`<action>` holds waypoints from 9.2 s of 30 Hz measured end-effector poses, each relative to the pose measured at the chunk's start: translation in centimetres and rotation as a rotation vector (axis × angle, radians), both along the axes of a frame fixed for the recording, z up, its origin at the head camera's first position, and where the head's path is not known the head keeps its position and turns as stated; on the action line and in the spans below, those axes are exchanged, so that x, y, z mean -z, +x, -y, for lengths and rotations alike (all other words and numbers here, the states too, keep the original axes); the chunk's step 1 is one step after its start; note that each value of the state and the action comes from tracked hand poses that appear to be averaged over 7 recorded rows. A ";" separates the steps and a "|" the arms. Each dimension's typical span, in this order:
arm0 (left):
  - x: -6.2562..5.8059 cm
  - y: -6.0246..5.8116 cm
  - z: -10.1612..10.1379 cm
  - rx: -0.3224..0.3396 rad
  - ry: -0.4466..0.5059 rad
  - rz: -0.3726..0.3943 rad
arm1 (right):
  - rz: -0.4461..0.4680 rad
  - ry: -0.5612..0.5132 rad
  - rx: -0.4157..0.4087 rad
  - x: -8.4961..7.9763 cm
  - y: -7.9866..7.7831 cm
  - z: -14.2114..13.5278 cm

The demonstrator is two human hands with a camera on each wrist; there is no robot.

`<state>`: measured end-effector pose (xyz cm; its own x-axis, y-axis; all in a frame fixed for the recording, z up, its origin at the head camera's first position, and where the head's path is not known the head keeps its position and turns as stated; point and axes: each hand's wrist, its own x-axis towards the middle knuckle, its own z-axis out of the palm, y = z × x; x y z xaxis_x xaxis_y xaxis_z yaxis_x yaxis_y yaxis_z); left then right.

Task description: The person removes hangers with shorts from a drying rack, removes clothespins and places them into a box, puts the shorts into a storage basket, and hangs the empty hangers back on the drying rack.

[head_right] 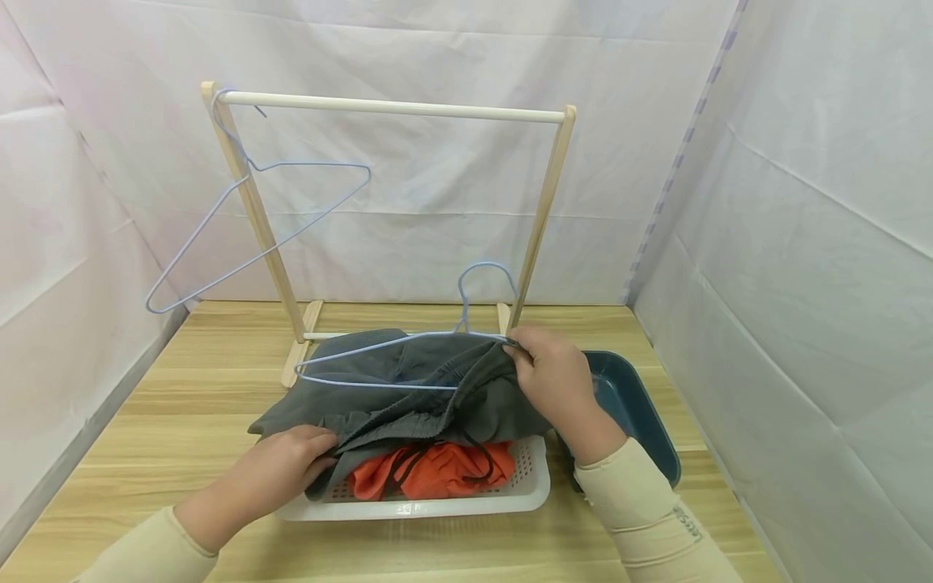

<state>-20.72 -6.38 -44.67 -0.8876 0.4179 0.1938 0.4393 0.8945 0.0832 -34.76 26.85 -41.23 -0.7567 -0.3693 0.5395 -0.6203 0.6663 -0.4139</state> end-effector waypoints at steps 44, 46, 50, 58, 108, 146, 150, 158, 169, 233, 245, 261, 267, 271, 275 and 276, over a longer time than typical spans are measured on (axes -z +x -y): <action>-6.5 -3.5 0.0 -0.085 0.237 -0.197 | -0.142 -0.010 -0.100 0.5 1.2 3.0; -6.7 -3.5 -0.1 -0.092 0.246 -0.186 | -0.142 -0.016 -0.107 0.4 1.2 3.2; -6.8 -3.6 -0.2 -0.111 0.252 -0.179 | -0.142 -0.025 -0.107 0.4 1.2 3.5; -6.4 -3.5 0.6 -0.101 0.233 -0.262 | -0.118 -0.026 -0.131 0.2 1.3 4.4; -7.3 0.1 8.8 -0.251 0.229 -0.587 | 0.314 0.054 -0.066 0.9 1.5 5.4; -8.3 2.7 11.9 -0.477 0.214 -0.601 | 0.222 0.002 -0.171 1.5 1.7 6.2; -8.5 2.6 11.6 -0.485 0.224 -0.609 | 0.185 0.058 -0.242 1.9 2.0 7.8; -8.2 2.0 11.0 -0.471 0.242 -0.630 | 0.152 0.131 -0.387 2.6 2.3 10.0; -8.1 1.3 9.5 -0.445 0.278 -0.603 | 0.164 0.282 -0.474 4.0 3.1 12.3; -6.7 -1.5 6.3 -0.505 0.368 -0.498 | 0.064 0.458 -0.429 3.3 4.5 13.5; -7.1 -1.9 6.0 -0.495 0.371 -0.492 | 0.127 0.286 -0.343 1.9 4.5 9.8; -7.7 -2.3 6.0 -0.510 0.364 -0.480 | 0.293 0.129 -0.041 1.4 4.1 4.6; -8.0 -2.5 6.0 -0.510 0.374 -0.480 | 0.362 0.114 0.024 1.5 3.9 2.4; -8.2 -2.6 6.1 -0.512 0.383 -0.475 | 0.383 0.117 0.057 2.0 3.8 1.1; -8.4 -2.7 6.1 -0.527 0.388 -0.449 | 0.427 0.126 0.091 2.6 4.1 0.0; -8.5 -2.7 6.1 -0.532 0.388 -0.441 | 0.438 0.131 0.102 2.8 4.1 -0.3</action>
<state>-23.41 -12.45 -36.17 -0.7566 -0.2104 0.6192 0.0261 0.9364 0.3501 -30.64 27.15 -44.00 -0.9387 -0.3252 0.1146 -0.3346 0.7789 -0.5305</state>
